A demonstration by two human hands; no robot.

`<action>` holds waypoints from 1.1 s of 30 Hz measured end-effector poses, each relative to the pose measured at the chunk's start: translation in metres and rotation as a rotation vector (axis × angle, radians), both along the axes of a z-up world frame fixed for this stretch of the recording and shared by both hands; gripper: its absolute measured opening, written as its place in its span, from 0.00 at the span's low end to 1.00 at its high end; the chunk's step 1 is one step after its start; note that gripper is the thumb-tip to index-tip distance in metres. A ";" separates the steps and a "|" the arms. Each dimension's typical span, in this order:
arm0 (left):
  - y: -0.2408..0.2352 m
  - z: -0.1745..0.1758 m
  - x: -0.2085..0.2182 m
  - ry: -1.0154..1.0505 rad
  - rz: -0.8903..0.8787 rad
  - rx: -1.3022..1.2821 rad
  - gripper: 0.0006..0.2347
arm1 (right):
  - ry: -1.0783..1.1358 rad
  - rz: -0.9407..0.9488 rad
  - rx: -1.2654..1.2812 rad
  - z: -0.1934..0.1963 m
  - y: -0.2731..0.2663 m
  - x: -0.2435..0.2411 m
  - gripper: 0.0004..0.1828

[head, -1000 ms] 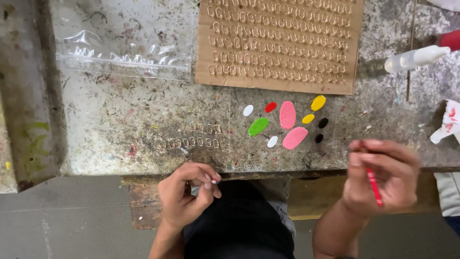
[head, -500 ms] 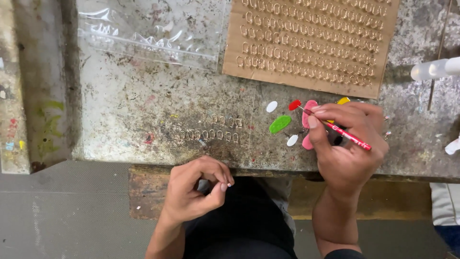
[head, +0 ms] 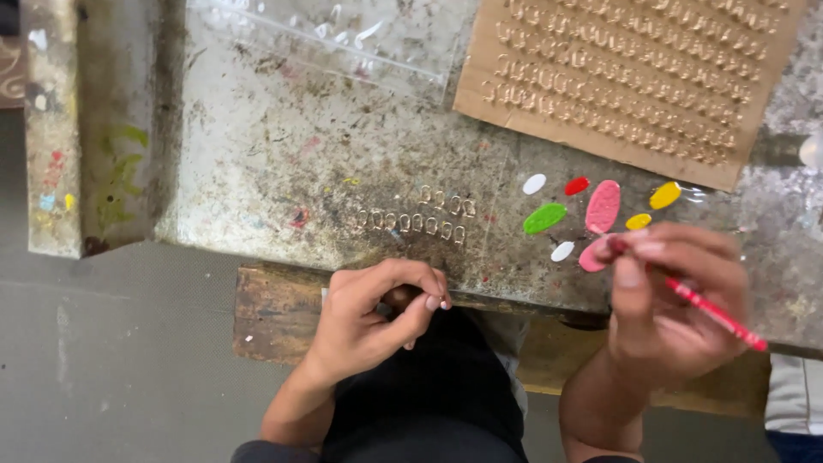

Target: The person paints small metallic U-shaped components with a fine brush, repeatedly dipping the brush into pink paint on a palette and applying it to each piece. Finished pieces are placed on a cardboard tray while unpainted pieces remain on the table.

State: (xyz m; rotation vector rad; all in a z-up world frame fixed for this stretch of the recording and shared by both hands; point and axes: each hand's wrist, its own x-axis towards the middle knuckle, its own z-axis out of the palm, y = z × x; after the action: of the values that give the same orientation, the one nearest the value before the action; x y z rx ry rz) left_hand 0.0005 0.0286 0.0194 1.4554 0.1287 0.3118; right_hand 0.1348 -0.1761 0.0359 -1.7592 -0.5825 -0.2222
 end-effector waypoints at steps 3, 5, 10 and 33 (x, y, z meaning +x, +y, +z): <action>0.002 0.000 -0.004 0.073 -0.023 -0.051 0.01 | 0.128 0.201 0.002 0.006 0.011 -0.031 0.07; 0.003 -0.002 -0.006 0.082 -0.017 -0.010 0.01 | 0.162 0.268 -0.016 0.006 0.021 -0.041 0.06; 0.004 -0.009 -0.009 0.089 -0.030 0.016 0.01 | 0.201 0.338 -0.065 0.002 0.037 -0.054 0.06; 0.008 -0.012 -0.011 0.056 -0.049 0.062 0.03 | 0.009 0.325 -0.186 -0.008 0.037 -0.051 0.06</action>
State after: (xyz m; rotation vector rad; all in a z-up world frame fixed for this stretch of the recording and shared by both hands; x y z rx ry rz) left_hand -0.0104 0.0364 0.0074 1.5274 0.1295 0.2373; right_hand 0.0834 -0.1388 0.0283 -1.8117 -0.8940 0.0687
